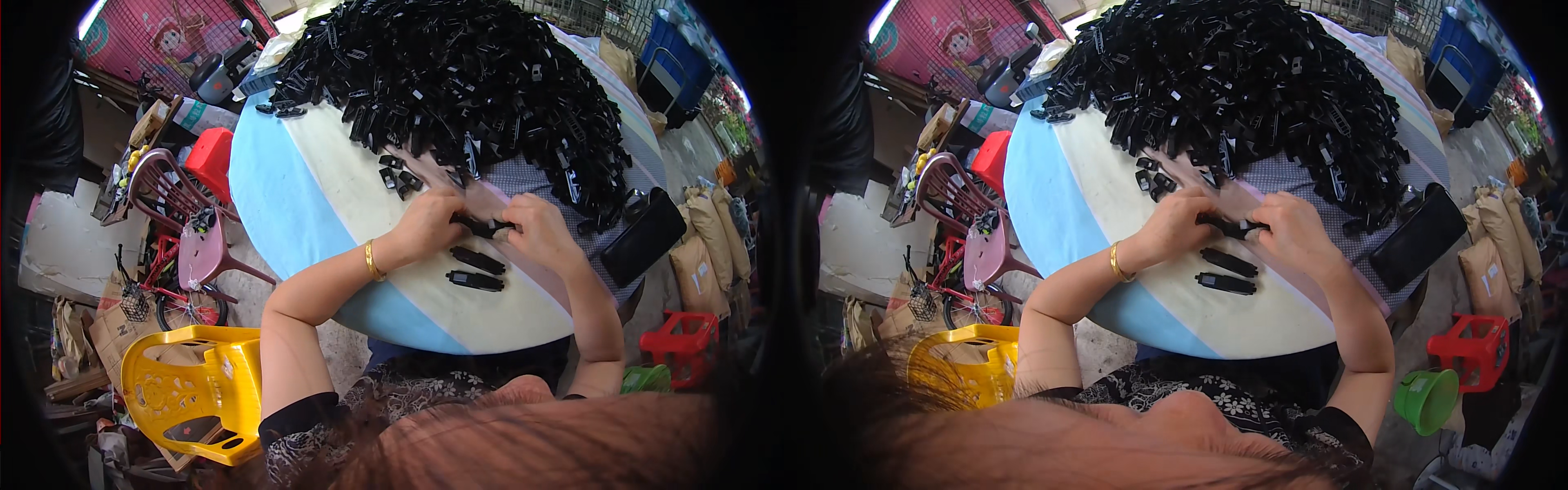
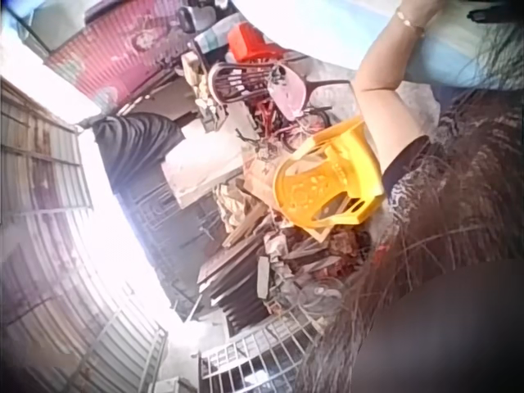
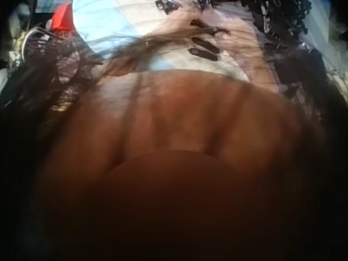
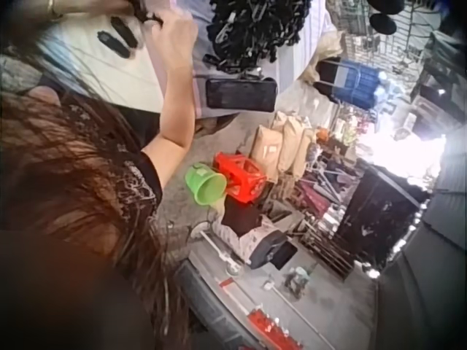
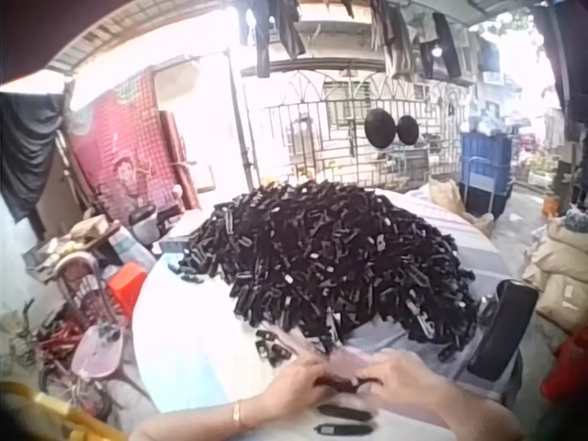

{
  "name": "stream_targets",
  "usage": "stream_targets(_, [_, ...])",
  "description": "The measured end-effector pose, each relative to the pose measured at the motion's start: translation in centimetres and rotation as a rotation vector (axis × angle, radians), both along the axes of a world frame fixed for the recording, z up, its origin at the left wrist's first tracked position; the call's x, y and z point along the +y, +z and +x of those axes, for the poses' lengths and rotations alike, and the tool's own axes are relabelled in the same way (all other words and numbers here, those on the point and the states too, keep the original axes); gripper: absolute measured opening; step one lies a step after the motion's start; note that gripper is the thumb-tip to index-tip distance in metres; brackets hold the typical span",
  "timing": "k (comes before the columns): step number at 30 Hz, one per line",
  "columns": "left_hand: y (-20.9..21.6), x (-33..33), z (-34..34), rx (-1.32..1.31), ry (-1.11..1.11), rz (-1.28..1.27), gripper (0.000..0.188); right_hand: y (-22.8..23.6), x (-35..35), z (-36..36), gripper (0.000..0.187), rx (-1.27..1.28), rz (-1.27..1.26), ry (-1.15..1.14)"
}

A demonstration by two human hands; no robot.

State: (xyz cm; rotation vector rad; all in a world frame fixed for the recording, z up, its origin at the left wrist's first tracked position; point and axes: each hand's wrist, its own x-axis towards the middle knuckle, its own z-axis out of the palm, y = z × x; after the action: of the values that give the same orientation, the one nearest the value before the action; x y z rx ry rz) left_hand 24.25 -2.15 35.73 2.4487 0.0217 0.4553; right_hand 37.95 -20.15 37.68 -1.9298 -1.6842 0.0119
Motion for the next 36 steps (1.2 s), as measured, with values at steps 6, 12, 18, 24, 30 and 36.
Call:
stream_targets(6, [0.1,0.3,0.0,0.020,-0.021,-0.004,0.018,1.0,-0.1,-0.5,0.014,0.051,-0.017,-0.105])
stream_targets(12, [0.2,0.2,-0.2,0.061,0.001,-0.022,0.020,0.4,0.1,-1.3,0.014,0.020,0.035,-0.023])
stream_targets(18, [-0.5,-0.3,0.2,0.064,-0.082,-0.098,0.016,-0.5,0.8,-1.2,0.013,0.007,0.064,0.006])
stream_targets(24, [1.2,0.4,0.6,0.273,-0.291,-0.054,0.018,-0.7,0.7,0.2,0.017,0.267,-0.071,0.168])
stream_targets(30, [3.0,5.1,6.3,0.049,0.084,0.352,0.028,-0.6,-0.4,5.4,0.029,-0.251,0.189,-0.534])
stream_targets(36, [0.6,9.4,10.7,-0.160,0.078,0.442,0.051,-1.6,0.2,6.4,0.039,-0.458,-0.029,-0.654])
